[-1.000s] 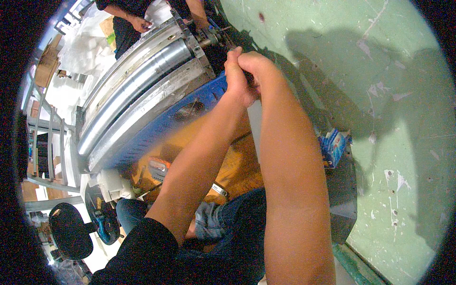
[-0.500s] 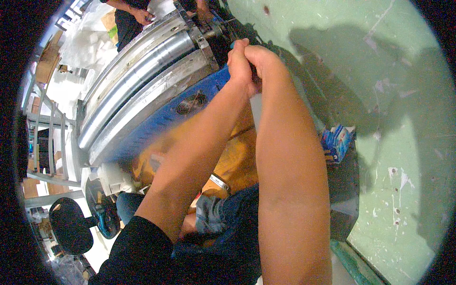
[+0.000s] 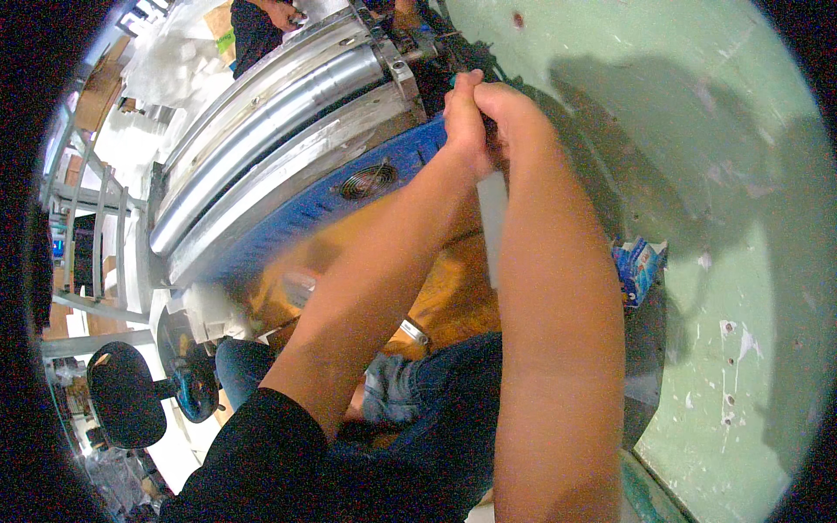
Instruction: The person uses pliers to adjust components inside a blue and silver appliance while sitting on the floor. Another person assists by working on the same appliance and handing over a small container.
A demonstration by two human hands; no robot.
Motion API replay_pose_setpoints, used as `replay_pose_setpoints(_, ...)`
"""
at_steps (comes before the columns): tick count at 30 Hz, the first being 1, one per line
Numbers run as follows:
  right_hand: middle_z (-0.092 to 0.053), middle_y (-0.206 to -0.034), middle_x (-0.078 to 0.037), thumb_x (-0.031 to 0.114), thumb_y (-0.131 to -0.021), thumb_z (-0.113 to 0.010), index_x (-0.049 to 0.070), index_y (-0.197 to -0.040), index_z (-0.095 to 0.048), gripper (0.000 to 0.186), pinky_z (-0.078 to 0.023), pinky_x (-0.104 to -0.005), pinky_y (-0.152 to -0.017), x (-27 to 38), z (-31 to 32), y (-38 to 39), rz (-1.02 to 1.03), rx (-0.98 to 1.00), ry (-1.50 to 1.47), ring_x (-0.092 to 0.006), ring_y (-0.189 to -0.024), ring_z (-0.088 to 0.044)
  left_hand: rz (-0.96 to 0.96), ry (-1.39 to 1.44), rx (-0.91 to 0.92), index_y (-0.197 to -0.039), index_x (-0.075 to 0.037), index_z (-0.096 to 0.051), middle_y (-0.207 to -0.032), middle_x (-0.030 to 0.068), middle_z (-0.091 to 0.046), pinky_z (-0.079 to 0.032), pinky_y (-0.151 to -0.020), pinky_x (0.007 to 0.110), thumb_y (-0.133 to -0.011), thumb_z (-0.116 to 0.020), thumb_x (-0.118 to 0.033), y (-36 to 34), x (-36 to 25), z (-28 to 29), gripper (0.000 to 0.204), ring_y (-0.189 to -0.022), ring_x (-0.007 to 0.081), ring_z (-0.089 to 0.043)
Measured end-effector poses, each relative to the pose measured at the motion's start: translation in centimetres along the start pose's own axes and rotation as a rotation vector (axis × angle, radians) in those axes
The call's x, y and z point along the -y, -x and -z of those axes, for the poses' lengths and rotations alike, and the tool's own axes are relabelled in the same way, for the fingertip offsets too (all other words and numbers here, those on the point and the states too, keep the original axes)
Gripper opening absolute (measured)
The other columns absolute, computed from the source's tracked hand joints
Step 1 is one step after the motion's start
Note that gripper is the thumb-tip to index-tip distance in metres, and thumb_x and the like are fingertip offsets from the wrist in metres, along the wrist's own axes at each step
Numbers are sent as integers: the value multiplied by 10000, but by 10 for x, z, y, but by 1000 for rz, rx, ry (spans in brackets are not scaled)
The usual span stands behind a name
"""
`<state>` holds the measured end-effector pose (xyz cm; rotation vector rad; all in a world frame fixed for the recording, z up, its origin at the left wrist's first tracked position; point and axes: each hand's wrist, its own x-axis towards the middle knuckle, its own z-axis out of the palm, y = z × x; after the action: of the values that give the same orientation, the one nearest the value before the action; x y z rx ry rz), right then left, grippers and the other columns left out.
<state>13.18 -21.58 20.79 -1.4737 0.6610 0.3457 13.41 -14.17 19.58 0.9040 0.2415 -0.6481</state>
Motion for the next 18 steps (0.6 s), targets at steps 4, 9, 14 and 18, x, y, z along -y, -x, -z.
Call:
replay_pose_setpoints(4, -712, -784, -42, 394, -968, -627, 157, -824, -696, 285, -511, -451, -663, 11, -13, 15, -39, -77, -38, -233, -681, -645, 11, 32, 18, -1283, -184, -492, -1236, 170, -573, -499, -884, 606, -838, -671, -503, 7, -4, 1, 576, -1100, 376, -594)
replay_pose_setpoints(9, -715, -782, -46, 380, -950, -655, 154, -808, -696, 270, -508, -447, -663, -7, 6, -10, 32, 156, -208, -234, -675, -642, -1, 7, -6, -1275, -182, -499, -1224, 171, -583, -502, -879, 600, -839, -672, -499, 5, -2, -4, 566, -1083, 374, -603)
replay_pose_setpoints(14, -696, -901, 14, 498, -844, -691, 247, -826, -684, 252, -480, -446, -707, 5, -2, 5, -29, 3, 33, -204, -821, -628, 6, 7, -11, -1274, -183, -499, -1238, 167, -585, -505, -889, 597, -852, -666, -501, 7, -4, -2, 554, -1096, 370, -602)
replay_pose_setpoints(18, -694, -914, 38, 537, -833, -690, 276, -827, -681, 261, -477, -448, -703, 6, -1, 6, -24, 1, 83, -189, -835, -628, -30, 15, 5, -1266, -188, -499, -1237, 163, -586, -508, -899, 589, -861, -666, -512, -2, 0, 3, 545, -1107, 365, -601)
